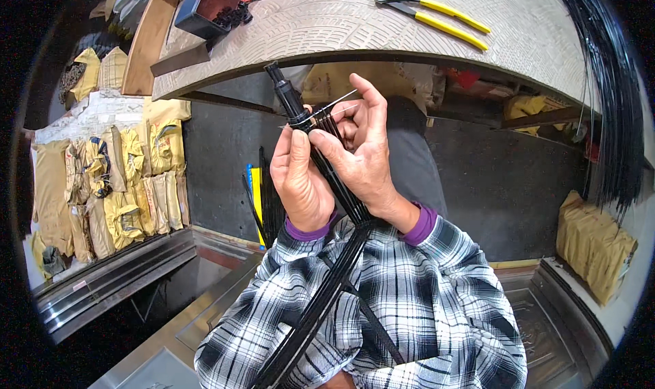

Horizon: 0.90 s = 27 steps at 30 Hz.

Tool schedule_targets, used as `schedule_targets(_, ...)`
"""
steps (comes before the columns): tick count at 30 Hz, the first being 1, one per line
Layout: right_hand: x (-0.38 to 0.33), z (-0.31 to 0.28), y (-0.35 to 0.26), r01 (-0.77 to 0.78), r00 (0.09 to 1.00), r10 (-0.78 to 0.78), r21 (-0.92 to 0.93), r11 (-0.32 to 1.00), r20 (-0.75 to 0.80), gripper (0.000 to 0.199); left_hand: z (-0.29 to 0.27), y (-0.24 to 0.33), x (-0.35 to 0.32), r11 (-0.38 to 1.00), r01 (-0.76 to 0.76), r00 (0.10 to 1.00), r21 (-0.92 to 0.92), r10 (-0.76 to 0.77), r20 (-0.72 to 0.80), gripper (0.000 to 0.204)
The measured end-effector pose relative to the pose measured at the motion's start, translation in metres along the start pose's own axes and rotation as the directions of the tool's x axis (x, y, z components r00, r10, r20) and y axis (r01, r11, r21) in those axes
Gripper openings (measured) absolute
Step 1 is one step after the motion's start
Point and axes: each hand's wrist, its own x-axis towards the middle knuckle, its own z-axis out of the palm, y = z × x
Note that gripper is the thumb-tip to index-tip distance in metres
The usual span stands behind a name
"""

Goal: Bundling multiple black wires together into a plastic connector and securing them using pliers.

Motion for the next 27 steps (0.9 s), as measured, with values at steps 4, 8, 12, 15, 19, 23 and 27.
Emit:
schedule_targets(4,0.003,0.0,-0.001,-0.026,1.0,0.026,0.013,1.0,-0.006,0.072,-0.005,-0.002,0.0,1.0,-0.015,1.0,0.025,0.015,0.007,0.031)
schedule_targets(8,0.004,-0.002,-0.002,-0.066,0.997,0.06,0.14,0.988,0.046,0.075,-0.005,-0.002,0.001,1.0,-0.008,1.0,0.027,0.008,0.017,0.03)
schedule_targets(12,0.006,-0.005,-0.007,-0.25,0.963,0.221,0.199,0.948,0.157,0.074,-0.005,0.006,0.0,0.998,0.045,0.996,-0.046,-0.042,0.08,0.03)
schedule_targets(15,0.005,-0.002,-0.008,-0.262,0.96,0.231,0.22,0.94,0.156,0.066,-0.008,0.006,-0.001,0.995,0.045,0.994,-0.087,-0.036,0.101,0.03)
schedule_targets(19,0.0,-0.003,0.003,-0.276,0.959,0.254,0.232,0.933,0.121,0.045,-0.019,0.007,0.003,0.99,0.064,0.991,-0.124,-0.049,0.122,0.03)
schedule_targets(23,-0.004,-0.006,0.006,-0.322,0.936,0.29,0.157,0.933,0.2,0.016,-0.027,0.01,0.005,0.984,0.11,0.981,-0.139,-0.085,0.174,0.032)
schedule_targets(27,-0.003,-0.009,0.007,-0.363,0.923,0.328,0.169,0.916,0.202,0.015,-0.024,0.014,0.008,0.991,0.124,0.975,-0.057,-0.111,0.191,0.035)
